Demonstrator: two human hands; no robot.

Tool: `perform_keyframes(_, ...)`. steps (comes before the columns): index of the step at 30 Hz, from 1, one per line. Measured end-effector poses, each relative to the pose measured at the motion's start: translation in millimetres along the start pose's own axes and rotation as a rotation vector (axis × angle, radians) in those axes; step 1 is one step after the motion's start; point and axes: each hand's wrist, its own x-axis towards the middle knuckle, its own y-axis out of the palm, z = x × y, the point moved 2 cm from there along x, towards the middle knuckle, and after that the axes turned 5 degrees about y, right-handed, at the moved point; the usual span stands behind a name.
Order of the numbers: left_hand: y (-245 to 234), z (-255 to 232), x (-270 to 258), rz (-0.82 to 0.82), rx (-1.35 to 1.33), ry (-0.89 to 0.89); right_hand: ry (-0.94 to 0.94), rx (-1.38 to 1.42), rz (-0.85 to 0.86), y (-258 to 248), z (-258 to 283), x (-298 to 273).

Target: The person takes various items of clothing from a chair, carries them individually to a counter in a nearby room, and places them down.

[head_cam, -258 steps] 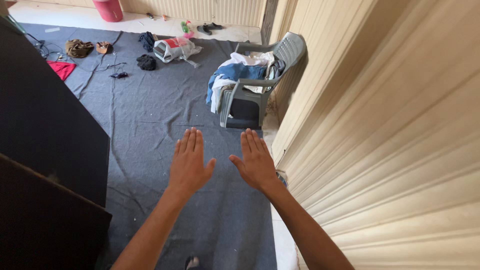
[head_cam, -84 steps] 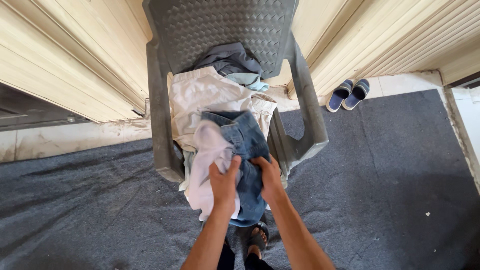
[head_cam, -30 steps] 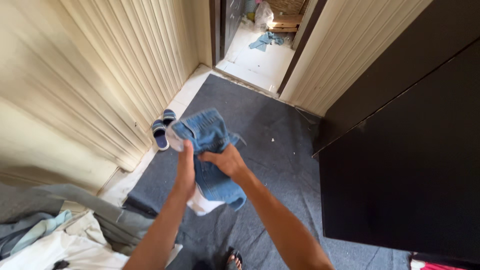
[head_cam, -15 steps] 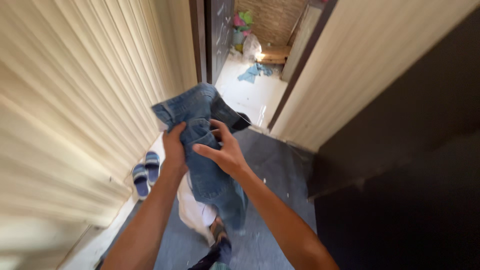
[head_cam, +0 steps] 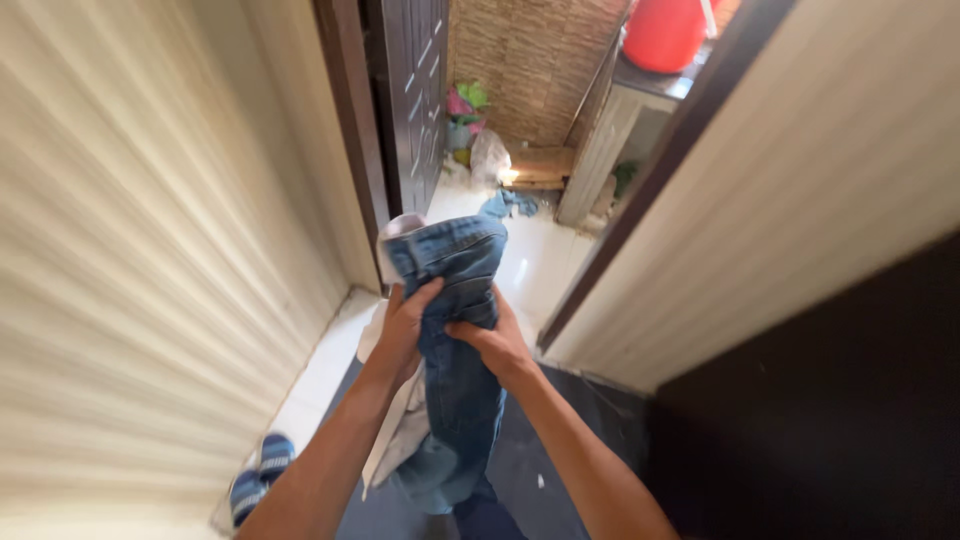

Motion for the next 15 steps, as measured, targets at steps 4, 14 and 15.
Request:
perform_keyframes(4, 0, 11, 125, 0.159, 0.320, 0.089, 0.041, 0.003, -0.077, -40, 12, 120)
perform_keyframes(14, 59, 37, 426, 0.141, 0.510, 0.049, -0.024, 0.102, -0.240, -123, 71, 382)
perform_keyframes(15, 67, 46, 453, 0.168, 0.421, 0.055, -0.018, 0.086, -0.286, -133, 75, 403)
